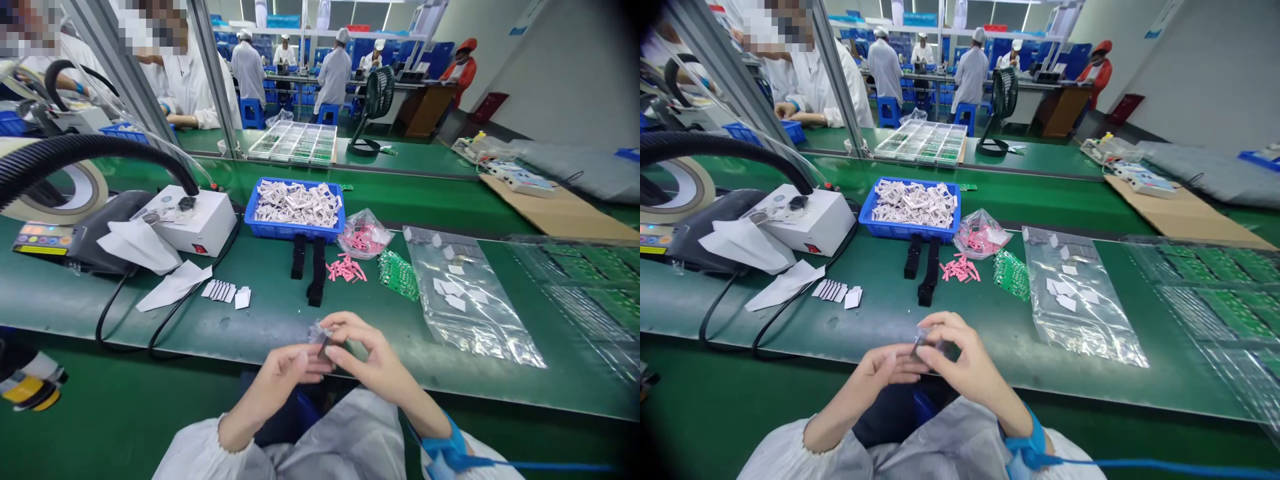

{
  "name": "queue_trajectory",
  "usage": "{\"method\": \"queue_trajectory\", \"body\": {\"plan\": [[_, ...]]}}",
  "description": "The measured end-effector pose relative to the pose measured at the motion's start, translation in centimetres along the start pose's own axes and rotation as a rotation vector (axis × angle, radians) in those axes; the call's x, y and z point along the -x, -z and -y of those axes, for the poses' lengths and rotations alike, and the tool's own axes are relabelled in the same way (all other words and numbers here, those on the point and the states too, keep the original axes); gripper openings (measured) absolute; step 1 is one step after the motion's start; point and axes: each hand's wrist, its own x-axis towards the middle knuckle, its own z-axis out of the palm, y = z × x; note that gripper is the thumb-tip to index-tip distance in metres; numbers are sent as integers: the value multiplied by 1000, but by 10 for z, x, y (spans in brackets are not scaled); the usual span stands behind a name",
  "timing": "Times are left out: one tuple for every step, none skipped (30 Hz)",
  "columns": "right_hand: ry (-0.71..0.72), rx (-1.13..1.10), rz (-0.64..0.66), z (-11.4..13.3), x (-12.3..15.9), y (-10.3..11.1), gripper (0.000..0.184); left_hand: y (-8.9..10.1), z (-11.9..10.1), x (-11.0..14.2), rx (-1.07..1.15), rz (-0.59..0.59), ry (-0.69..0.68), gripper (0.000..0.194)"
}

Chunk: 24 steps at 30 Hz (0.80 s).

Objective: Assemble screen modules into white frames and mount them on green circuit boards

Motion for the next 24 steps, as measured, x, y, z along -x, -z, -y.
{"method": "queue_trajectory", "body": {"plan": [[4, -83, 86, 7, 4, 3, 22, -5, -2, 2, 194, 122, 80, 62], [0, -163, 171, 14, 8, 6, 21, -9, -4, 3, 340, 222, 147, 62], [-8, -227, 235, 20, 12, 7, 19, -13, -6, 5, 425, 297, 189, 59], [-14, -260, 251, 25, 15, 8, 14, -15, -8, 6, 484, 343, 212, 53], [-4, -254, 206, 30, 19, 8, 9, -18, -10, 8, 534, 361, 220, 48], [29, -219, 111, 34, 22, 8, 6, -20, -12, 9, 577, 364, 215, 45], [84, -158, -16, 37, 25, 7, 7, -21, -15, 11, 610, 360, 203, 43], [153, -76, -150, 40, 28, 7, 10, -23, -18, 13, 635, 346, 187, 42], [225, 11, -264, 42, 31, 6, 12, -25, -22, 15, 648, 325, 173, 42], [286, 92, -337, 43, 33, 6, 13, -26, -25, 16, 655, 301, 157, 42], [329, 157, -369, 44, 34, 6, 14, -27, -27, 18, 654, 283, 142, 42], [350, 199, -375, 45, 36, 6, 14, -29, -29, 20, 651, 268, 128, 41], [356, 220, -366, 45, 37, 7, 14, -30, -30, 21, 648, 253, 117, 41], [355, 226, -355, 45, 37, 7, 13, -30, -29, 22, 641, 241, 108, 42], [349, 224, -346, 45, 38, 7, 13, -31, -29, 23, 630, 232, 99, 42], [343, 218, -338, 44, 38, 7, 13, -31, -27, 25, 617, 224, 90, 43], [338, 208, -332, 44, 39, 7, 13, -32, -25, 26, 604, 216, 83, 43], [336, 200, -328, 43, 39, 8, 14, -32, -23, 27, 596, 208, 76, 43], [337, 194, -326, 43, 40, 8, 14, -32, -22, 28, 592, 203, 73, 44], [339, 187, -324, 43, 40, 8, 15, -31, -20, 29, 588, 201, 75, 44], [344, 182, -323, 43, 39, 8, 15, -31, -19, 30, 581, 199, 80, 45], [349, 178, -324, 43, 39, 8, 15, -31, -18, 30, 572, 195, 83, 46], [352, 174, -324, 43, 39, 8, 16, -31, -17, 31, 559, 191, 83, 47], [357, 169, -323, 43, 38, 8, 16, -31, -17, 32, 546, 188, 83, 47]]}}
